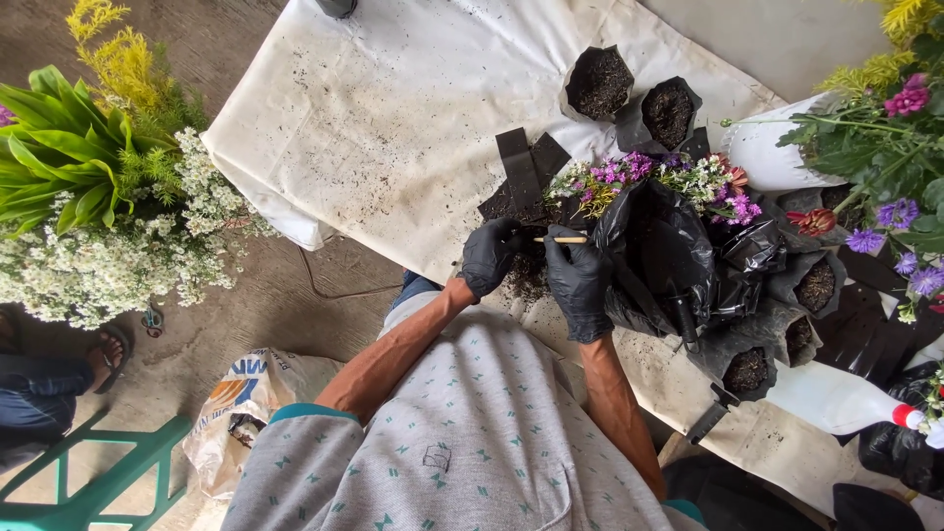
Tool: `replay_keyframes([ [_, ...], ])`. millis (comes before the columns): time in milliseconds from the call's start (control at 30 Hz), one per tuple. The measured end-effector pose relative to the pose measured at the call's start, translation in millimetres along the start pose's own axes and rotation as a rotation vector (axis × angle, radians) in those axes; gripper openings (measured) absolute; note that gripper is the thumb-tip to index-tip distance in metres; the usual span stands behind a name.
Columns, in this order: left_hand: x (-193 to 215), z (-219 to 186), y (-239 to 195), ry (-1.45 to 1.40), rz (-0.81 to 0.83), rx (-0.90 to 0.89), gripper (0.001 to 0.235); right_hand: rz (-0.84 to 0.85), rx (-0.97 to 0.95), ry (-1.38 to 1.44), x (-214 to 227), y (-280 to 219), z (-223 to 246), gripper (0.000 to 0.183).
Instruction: The person uses a small trowel to scoop soil from a large black bag and fills several small black nursery bags with soil. They then use a wooden stick to create a hole in the soil and plant small flower seedlings into the bags.
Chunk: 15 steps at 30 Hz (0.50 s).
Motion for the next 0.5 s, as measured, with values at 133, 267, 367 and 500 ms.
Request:
replay_keyframes([
  [133,0,3,1,-0.005,-0.010,-0.005,0.023,0.003,-0.028,0.054,-18,-15,-13,0.016],
  [267,2,4,1,-0.028,-0.002,-0.021,0.023,-0.005,-0.005,0.034,1,-14,-3,0.017],
  [367,2,3,-2,-0.031,-0.002,-0.021,0.023,-0.040,0.025,-0.035,13,-7,4,0.016],
  [500,1,1,-1,-0.030,0.003,-0.017,0.024,-0.072,0.021,-0.003,-10,-13,-16,0.017],
])
Point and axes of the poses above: each hand's wrist, its own y-axis towards the middle knuckle, its own x-axis out of the back of the hand, z = x × y, the point moved 3 cm from there along y, towards the middle knuckle, and after that the axes turned 14 degrees about -y, right-handed, at the moved point
